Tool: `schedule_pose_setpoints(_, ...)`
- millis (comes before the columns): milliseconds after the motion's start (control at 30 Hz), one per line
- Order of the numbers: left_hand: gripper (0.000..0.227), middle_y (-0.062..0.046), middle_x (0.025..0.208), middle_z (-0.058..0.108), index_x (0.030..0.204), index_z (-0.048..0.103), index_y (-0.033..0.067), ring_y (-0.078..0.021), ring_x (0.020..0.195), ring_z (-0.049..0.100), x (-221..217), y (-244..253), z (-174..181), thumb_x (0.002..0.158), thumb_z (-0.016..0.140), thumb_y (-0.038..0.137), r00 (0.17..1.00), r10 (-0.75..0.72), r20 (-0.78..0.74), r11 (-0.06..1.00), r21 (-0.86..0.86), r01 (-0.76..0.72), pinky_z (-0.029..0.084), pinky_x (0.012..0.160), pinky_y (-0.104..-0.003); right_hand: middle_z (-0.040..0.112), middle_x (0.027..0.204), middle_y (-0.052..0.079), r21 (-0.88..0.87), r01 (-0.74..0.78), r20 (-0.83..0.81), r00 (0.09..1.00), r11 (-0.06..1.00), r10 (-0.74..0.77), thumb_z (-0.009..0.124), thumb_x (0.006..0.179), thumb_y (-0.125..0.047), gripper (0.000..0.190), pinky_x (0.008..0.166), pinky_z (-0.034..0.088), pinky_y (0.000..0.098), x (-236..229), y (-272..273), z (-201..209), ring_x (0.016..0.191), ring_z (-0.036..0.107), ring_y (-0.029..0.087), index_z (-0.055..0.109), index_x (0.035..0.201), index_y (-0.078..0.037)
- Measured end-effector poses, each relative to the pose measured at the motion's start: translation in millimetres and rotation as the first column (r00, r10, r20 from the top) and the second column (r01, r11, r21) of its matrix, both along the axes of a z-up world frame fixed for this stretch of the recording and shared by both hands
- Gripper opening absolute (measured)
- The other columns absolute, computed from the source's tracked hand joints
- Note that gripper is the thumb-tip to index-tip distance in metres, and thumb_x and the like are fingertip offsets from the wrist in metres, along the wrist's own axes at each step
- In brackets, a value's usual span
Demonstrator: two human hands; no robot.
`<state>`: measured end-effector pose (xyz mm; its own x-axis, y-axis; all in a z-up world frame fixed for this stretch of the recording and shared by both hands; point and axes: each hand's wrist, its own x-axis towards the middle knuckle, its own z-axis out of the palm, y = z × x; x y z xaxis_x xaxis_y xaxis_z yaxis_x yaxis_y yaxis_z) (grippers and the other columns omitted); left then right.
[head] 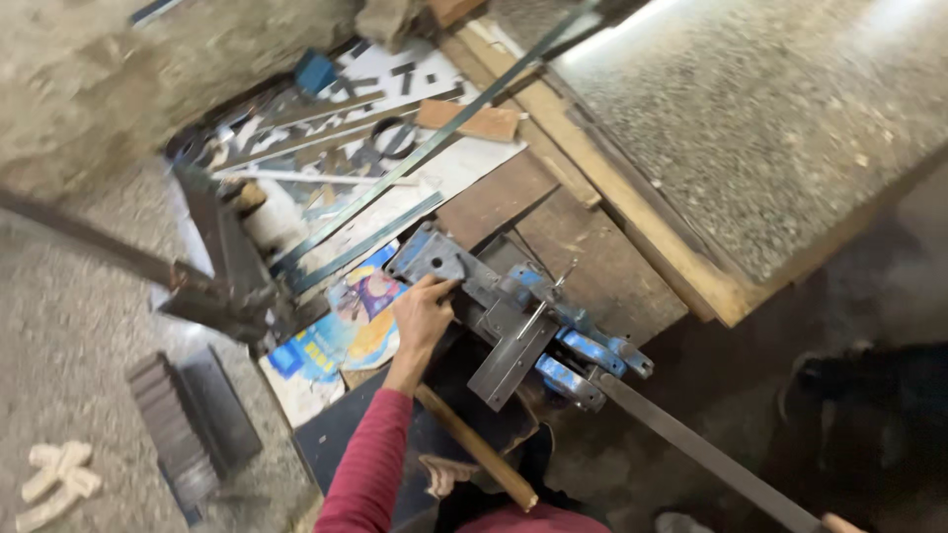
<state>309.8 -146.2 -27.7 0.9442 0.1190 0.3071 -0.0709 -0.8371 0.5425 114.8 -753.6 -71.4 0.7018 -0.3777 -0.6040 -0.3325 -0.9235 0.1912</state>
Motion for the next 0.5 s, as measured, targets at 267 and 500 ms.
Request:
schedule_pose_setpoints(267, 0.035, 0.0, 0.095, 0.076, 0.098, 0.084, 0.0223, -0.0236, 0.085, 0.073, 19.6, 20.5, -5.5, 0.071, 0.072, 0.005, 0.983, -0.168, 0.08, 0.985, 0.052, 0.164, 0.057, 0.071, -0.037, 0.074, 0.112, 0.01, 0.018, -0.02, 0.029, 0.999, 1.0, 0.02, 0.079, 0.077, -0.042, 0.053, 0.092, 0.056, 0.0375, -7.7, 6.8, -0.7, 0.105, 0.072, 0.027, 0.072, 0.121, -0.014)
schedule_pose_setpoints(500, 0.04, 0.003, 0.096, 0.077, 0.099, 0.083, 0.0217, -0.0196, 0.086, 0.074, 18.9, 30.6, -4.6, 0.067, 0.068, 0.001, 0.983, -0.183, 0.017, 0.983, 0.013, 0.183, 0.059, 0.073, -0.034, 0.074, 0.114, 0.009, 0.021, -0.014, 0.053, 0.999, 1.0, 0.013, 0.079, 0.077, -0.04, 0.053, 0.093, 0.055, 0.0371, -35.5, 9.1, 1.0, 0.106, 0.072, 0.027, 0.071, 0.122, -0.014)
